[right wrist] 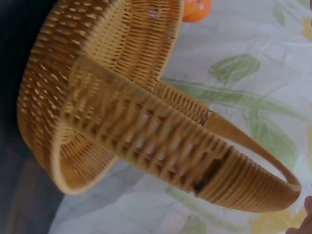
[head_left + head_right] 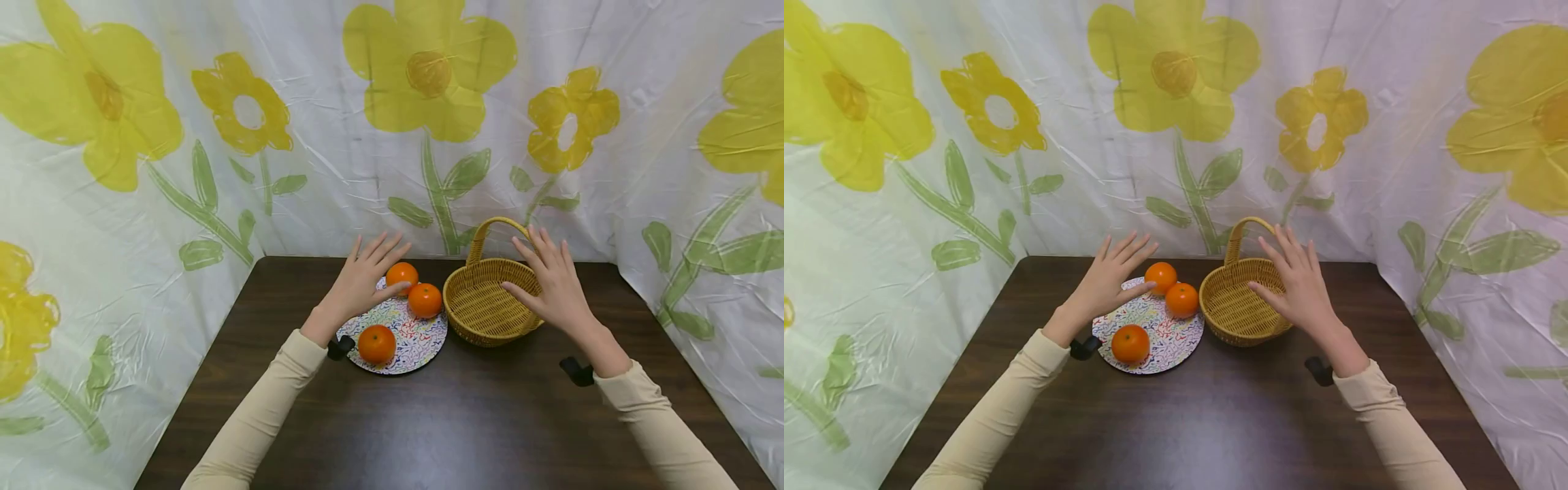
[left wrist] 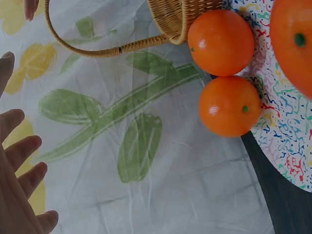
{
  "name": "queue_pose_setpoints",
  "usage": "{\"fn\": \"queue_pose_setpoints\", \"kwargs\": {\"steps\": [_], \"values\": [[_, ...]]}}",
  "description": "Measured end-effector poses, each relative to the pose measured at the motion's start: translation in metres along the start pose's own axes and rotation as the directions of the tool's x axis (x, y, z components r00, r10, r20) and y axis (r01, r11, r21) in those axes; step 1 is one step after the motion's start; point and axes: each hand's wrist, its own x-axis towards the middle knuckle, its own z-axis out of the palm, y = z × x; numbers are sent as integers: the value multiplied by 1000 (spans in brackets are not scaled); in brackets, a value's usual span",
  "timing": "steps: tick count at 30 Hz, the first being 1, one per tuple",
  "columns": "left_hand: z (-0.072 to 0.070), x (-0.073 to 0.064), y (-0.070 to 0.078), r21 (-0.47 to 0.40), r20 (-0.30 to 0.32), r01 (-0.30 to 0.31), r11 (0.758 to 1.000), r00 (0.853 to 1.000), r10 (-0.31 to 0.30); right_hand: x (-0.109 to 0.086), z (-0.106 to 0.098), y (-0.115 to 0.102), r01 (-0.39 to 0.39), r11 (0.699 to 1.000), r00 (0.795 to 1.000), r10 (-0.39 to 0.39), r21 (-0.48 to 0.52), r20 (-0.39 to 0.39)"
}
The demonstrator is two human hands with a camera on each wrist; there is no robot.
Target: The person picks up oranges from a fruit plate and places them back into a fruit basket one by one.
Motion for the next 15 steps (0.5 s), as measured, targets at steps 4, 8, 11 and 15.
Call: {"fn": "queue_pose_setpoints", "kwargs": {"steps": [4,8,11,15], "values": [[5,-5,-1,4,-16,8,1000,1000,-8,-8,3,1,-36,999,999,37,37,-27],[10,-11,-2,-6,-24,17,1000,1000,-17,-15,4,1,-65,996,997,68,64,-48],[14,-17,-3,-30,-36,32,999,999,-33,-19,5,1,-83,993,995,88,82,-56],[19,-25,-4,-70,-49,57,996,997,-60,-26,9,3,-114,988,991,121,109,-64]]}}
